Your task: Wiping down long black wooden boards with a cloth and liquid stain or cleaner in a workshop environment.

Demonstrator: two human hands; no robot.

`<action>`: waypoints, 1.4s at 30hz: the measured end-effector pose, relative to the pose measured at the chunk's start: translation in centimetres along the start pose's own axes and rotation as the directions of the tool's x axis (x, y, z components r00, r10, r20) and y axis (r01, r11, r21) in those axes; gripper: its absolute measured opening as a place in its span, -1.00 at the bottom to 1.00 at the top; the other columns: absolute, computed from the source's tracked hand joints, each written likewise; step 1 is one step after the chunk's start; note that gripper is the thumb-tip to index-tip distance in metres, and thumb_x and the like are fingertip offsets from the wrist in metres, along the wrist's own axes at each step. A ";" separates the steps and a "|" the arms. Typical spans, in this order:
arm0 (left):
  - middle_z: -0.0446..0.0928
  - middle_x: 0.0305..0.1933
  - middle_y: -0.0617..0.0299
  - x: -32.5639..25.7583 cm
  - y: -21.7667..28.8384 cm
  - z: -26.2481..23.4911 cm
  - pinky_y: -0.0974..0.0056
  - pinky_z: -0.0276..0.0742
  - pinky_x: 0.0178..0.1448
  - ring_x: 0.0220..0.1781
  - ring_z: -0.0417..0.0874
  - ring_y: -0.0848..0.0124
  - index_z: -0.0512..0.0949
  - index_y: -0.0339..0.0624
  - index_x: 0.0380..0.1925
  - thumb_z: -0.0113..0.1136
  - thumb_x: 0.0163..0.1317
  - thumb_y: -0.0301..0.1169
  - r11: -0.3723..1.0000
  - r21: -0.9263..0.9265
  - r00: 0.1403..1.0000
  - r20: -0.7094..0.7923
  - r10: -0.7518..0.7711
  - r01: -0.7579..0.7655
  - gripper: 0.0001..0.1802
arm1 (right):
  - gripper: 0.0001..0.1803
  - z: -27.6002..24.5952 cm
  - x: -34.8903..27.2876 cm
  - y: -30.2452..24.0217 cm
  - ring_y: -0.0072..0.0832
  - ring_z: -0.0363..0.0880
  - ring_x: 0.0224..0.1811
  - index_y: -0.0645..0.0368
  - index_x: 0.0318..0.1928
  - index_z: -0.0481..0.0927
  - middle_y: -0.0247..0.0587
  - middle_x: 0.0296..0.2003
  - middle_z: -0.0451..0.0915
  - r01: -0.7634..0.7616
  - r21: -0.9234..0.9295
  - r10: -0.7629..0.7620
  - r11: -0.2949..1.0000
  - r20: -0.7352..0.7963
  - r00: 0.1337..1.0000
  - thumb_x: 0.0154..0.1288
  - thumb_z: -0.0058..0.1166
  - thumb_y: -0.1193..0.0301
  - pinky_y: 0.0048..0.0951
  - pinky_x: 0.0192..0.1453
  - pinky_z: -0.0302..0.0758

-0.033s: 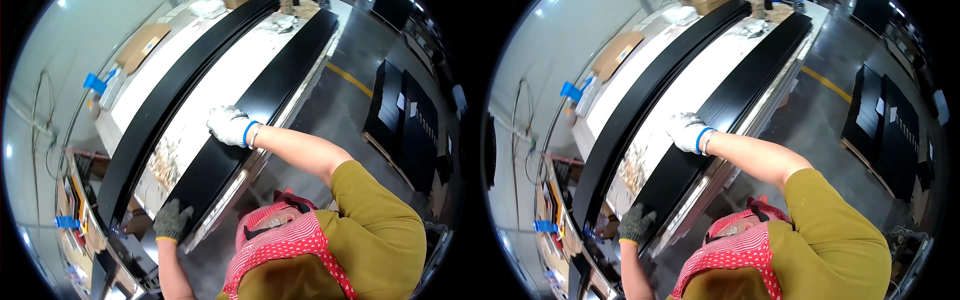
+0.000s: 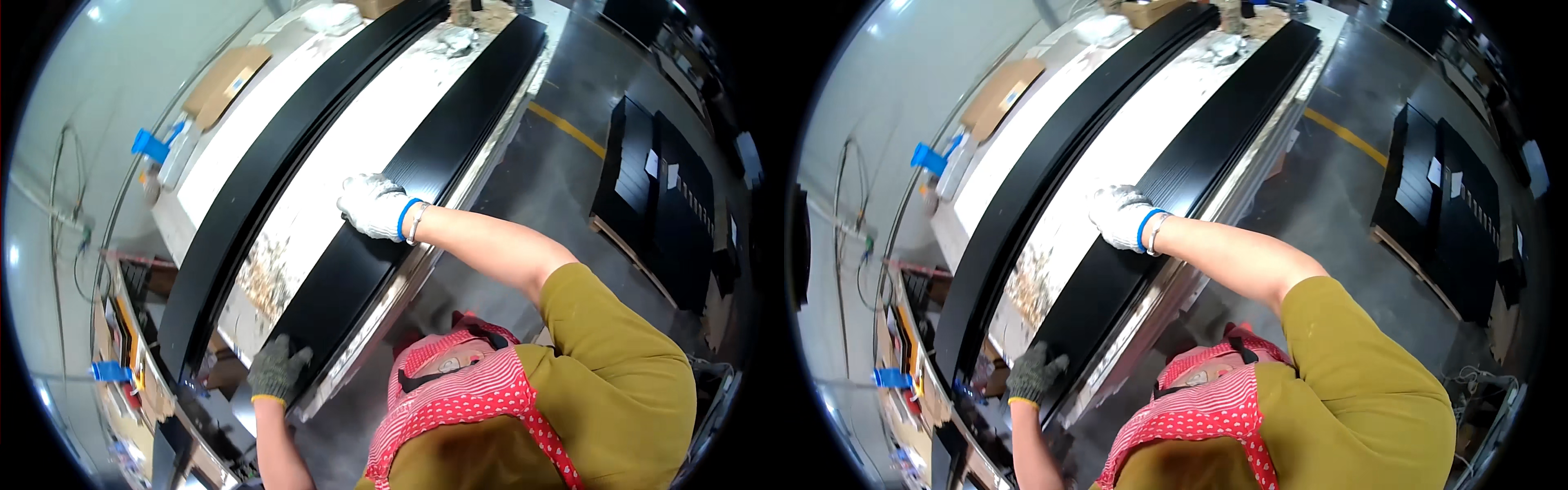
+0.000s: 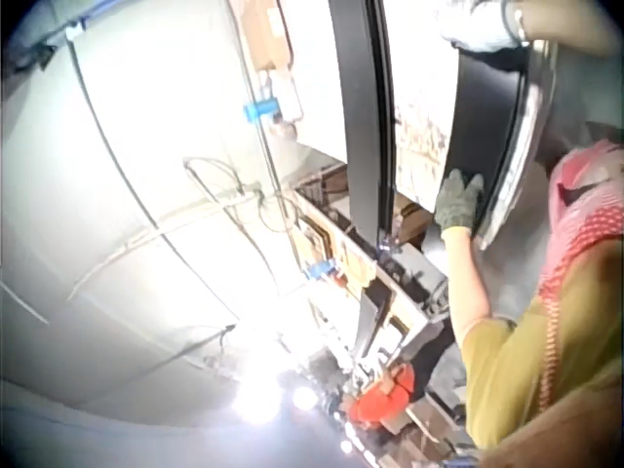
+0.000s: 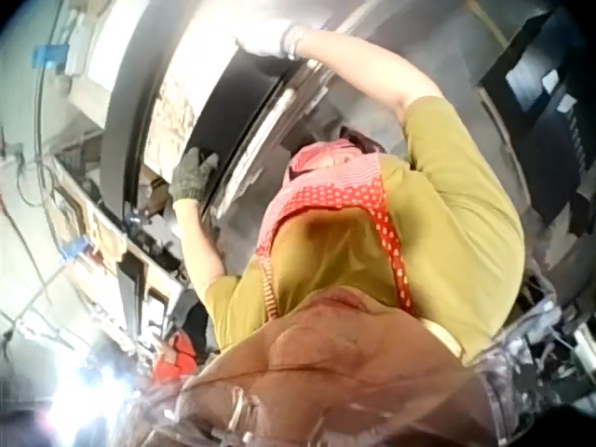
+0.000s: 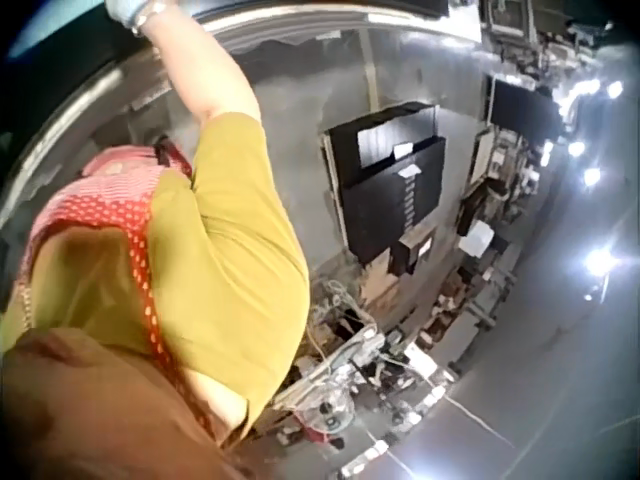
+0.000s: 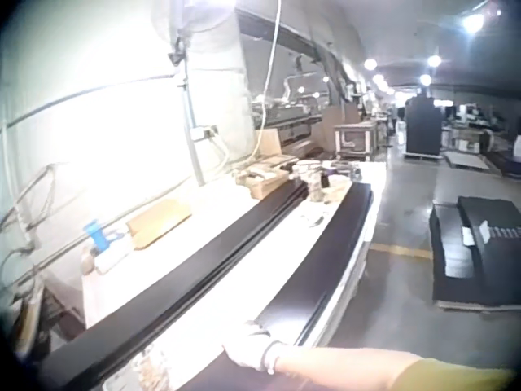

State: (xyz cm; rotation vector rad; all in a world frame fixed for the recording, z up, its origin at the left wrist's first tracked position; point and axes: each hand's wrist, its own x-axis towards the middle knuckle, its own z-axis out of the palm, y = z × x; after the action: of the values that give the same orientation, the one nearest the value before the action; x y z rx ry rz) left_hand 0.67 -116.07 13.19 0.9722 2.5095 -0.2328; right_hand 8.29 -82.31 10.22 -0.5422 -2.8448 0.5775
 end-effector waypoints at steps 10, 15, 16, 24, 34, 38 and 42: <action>0.63 -0.22 -0.09 7.8 14.4 -7.2 -0.09 0.53 -0.06 -0.16 0.64 -0.09 0.61 -0.16 -0.20 0.14 0.33 -0.03 0.911 0.033 0.894 -0.184 0.409 -0.411 -0.60 | -0.75 -10.1 1.7 16.1 -0.03 0.67 -0.04 0.22 -0.16 0.72 0.12 -0.12 0.63 -0.066 -0.279 0.084 0.958 0.051 0.995 0.18 0.07 0.47 -0.11 0.00 0.63; 0.64 -0.20 -0.07 12.4 22.0 -9.7 -0.12 0.54 -0.07 -0.15 0.65 -0.12 0.59 -0.10 -0.19 0.12 0.31 0.08 0.856 0.054 0.857 -0.006 0.516 -0.515 -0.54 | -0.77 -13.1 3.1 22.9 -0.04 0.67 0.00 0.18 -0.14 0.72 0.08 -0.08 0.61 -0.098 -0.384 0.126 0.918 0.049 0.991 0.24 0.09 0.42 -0.11 0.00 0.64; 0.64 -0.21 -0.07 13.2 23.0 -9.8 -0.13 0.54 -0.08 -0.15 0.65 -0.12 0.57 -0.09 -0.20 0.10 0.32 0.09 0.856 0.073 0.859 0.041 0.510 -0.511 -0.54 | -0.76 -13.8 3.5 24.3 -0.05 0.67 0.00 0.18 -0.13 0.72 0.06 -0.06 0.61 -0.107 -0.374 0.146 0.921 0.077 0.986 0.24 0.11 0.41 -0.10 -0.01 0.64; 0.64 -0.25 -0.08 17.3 23.8 -8.4 -0.12 0.54 -0.06 -0.13 0.68 -0.07 0.54 -0.15 -0.27 0.28 0.13 0.19 0.949 0.058 0.931 0.218 0.292 -0.311 -0.42 | -0.78 -18.7 6.6 38.1 0.00 0.68 -0.07 0.22 -0.20 0.73 0.09 -0.16 0.66 -0.035 -0.323 0.062 0.946 0.075 0.995 0.19 0.14 0.41 -0.12 -0.02 0.64; 0.65 0.08 -0.04 18.6 18.3 -2.0 0.08 0.58 0.20 0.12 0.64 0.02 0.61 -0.13 0.07 0.59 -0.10 -0.02 0.987 -0.055 0.951 0.280 -0.132 0.153 -0.27 | -0.79 -28.3 11.6 61.6 -0.03 0.72 -0.19 0.20 -0.30 0.74 0.07 -0.30 0.70 -0.064 -0.450 0.127 0.891 0.110 0.986 0.08 0.08 0.47 -0.13 -0.10 0.65; 0.65 0.07 -0.03 19.2 16.3 0.0 0.07 0.58 0.20 0.13 0.64 0.03 0.61 -0.10 0.07 0.57 -0.09 0.02 0.962 0.100 0.895 0.353 -0.273 0.254 -0.26 | -0.77 -31.7 12.6 71.4 -0.02 0.72 -0.16 0.19 -0.26 0.75 0.05 -0.25 0.71 -0.142 -0.454 0.145 0.880 -0.027 0.989 0.20 0.09 0.36 -0.12 -0.07 0.66; 0.66 0.07 -0.01 19.4 15.8 0.6 0.06 0.58 0.20 0.14 0.64 0.03 0.61 -0.08 0.08 0.55 -0.09 0.06 0.937 0.221 0.845 0.411 -0.342 0.272 -0.26 | -0.75 -34.4 13.9 79.0 -0.02 0.71 -0.12 0.21 -0.23 0.74 0.07 -0.19 0.70 -0.232 -0.547 0.177 0.804 -0.152 0.972 0.23 0.10 0.34 -0.11 -0.02 0.65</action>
State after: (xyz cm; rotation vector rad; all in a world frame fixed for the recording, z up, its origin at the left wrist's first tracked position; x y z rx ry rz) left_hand -1.26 -92.98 3.85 0.4827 2.2225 -0.6795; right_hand 28.97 2.46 10.67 -0.9491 -2.8545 -0.2887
